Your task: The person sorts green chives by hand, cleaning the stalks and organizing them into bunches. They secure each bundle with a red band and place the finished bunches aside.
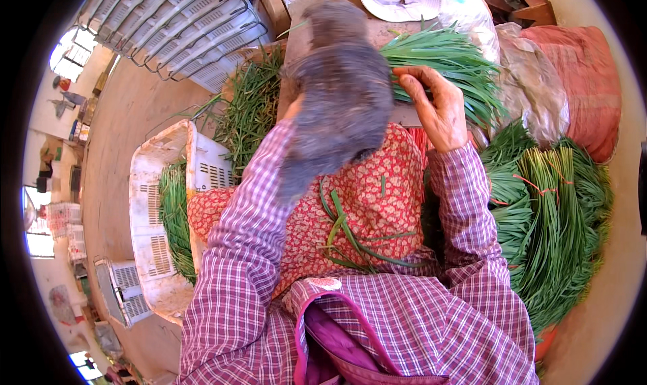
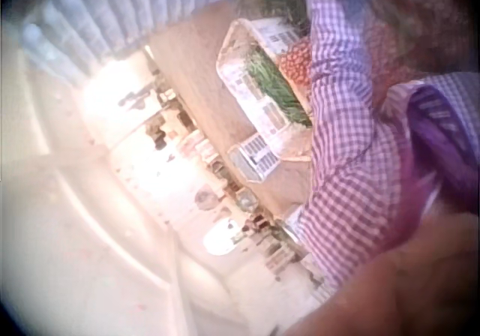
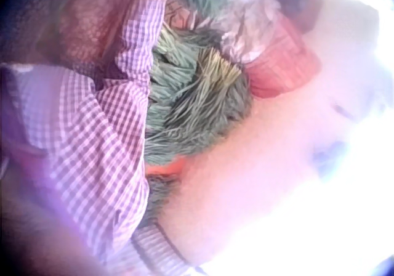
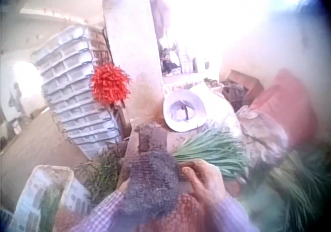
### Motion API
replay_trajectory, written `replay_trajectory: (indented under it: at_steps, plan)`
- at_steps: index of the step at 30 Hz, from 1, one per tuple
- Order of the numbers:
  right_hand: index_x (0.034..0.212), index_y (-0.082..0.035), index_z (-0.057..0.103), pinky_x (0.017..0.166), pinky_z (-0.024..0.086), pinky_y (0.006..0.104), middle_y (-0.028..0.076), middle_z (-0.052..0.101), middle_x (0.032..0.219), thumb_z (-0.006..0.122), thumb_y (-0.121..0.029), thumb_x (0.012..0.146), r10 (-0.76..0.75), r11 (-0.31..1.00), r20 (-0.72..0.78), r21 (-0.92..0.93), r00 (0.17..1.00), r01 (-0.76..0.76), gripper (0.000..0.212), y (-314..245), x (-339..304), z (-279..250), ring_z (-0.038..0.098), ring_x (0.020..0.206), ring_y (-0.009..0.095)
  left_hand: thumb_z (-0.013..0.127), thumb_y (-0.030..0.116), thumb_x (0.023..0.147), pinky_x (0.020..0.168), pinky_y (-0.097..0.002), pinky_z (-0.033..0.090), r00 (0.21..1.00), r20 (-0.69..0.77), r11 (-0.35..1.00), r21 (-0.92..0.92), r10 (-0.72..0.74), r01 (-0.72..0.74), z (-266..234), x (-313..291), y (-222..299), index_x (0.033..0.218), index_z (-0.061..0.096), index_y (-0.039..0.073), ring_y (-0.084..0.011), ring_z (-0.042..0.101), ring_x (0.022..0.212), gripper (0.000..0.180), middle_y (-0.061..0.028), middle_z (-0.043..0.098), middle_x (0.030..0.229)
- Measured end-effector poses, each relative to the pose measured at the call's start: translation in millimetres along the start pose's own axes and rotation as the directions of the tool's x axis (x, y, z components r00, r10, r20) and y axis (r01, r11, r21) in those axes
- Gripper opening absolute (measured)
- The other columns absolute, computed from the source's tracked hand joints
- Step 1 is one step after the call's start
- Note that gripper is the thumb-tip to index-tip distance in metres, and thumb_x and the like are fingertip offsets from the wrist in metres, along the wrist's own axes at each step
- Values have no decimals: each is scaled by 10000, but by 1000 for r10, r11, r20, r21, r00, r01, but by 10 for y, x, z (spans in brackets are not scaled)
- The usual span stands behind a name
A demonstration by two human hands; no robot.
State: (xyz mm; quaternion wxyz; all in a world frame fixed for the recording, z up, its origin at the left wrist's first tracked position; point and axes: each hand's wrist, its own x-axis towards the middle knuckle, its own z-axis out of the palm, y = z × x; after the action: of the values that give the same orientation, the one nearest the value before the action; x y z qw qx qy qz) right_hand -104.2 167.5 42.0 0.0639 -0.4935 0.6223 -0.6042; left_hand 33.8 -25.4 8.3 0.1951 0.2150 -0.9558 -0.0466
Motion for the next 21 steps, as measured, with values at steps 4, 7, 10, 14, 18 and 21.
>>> replay_trajectory:
  at_steps: [4,7,10,14,18,21]
  plan:
    - [1015,-18,689,727,504,315,132,683,903,609,-154,912,-62,994,-65,-89,996,56,190,513,313,162,665,804,228,505,36,815,1138,-473,233,995,92,999,22,-42,40,242,218,97,1373,364,-49,-360,374,1336,582,-253,435,1378]
    - [991,-18,689,735,503,323,136,679,926,599,-140,910,-39,996,-31,-82,999,36,171,793,376,230,661,827,250,466,-50,766,1136,-482,240,989,37,979,-140,-145,149,162,73,83,1362,390,-39,-374,385,1323,601,-279,454,1347]
    - [989,-17,688,738,504,325,135,677,919,587,-122,915,-45,999,-27,-11,999,44,163,819,380,266,659,820,255,448,-124,704,1110,-451,305,985,36,981,-89,-169,171,14,-107,-237,1355,402,-33,-380,432,1288,659,-264,488,1324]
    - [1019,0,676,756,504,305,137,688,934,586,-129,925,12,998,6,63,1000,-13,183,757,421,224,662,837,209,566,8,820,996,-375,427,933,13,792,-524,-360,313,95,-638,-927,1283,504,-11,-326,560,1158,467,-200,578,1248]
    - [1040,9,671,788,498,283,117,691,923,578,-134,939,62,994,-12,91,998,-60,198,669,400,49,645,847,155,591,114,882,790,-345,498,858,-58,729,-558,-511,397,-255,-943,-1515,1006,647,-66,-228,639,875,227,-130,696,910]
    - [1083,-4,668,803,497,264,85,686,909,548,-149,971,125,975,-89,193,988,-106,219,512,284,-48,625,856,122,535,226,940,856,-331,481,842,-258,653,-744,-473,139,-645,-985,-1635,1160,575,-37,-209,599,994,346,-141,631,1118]
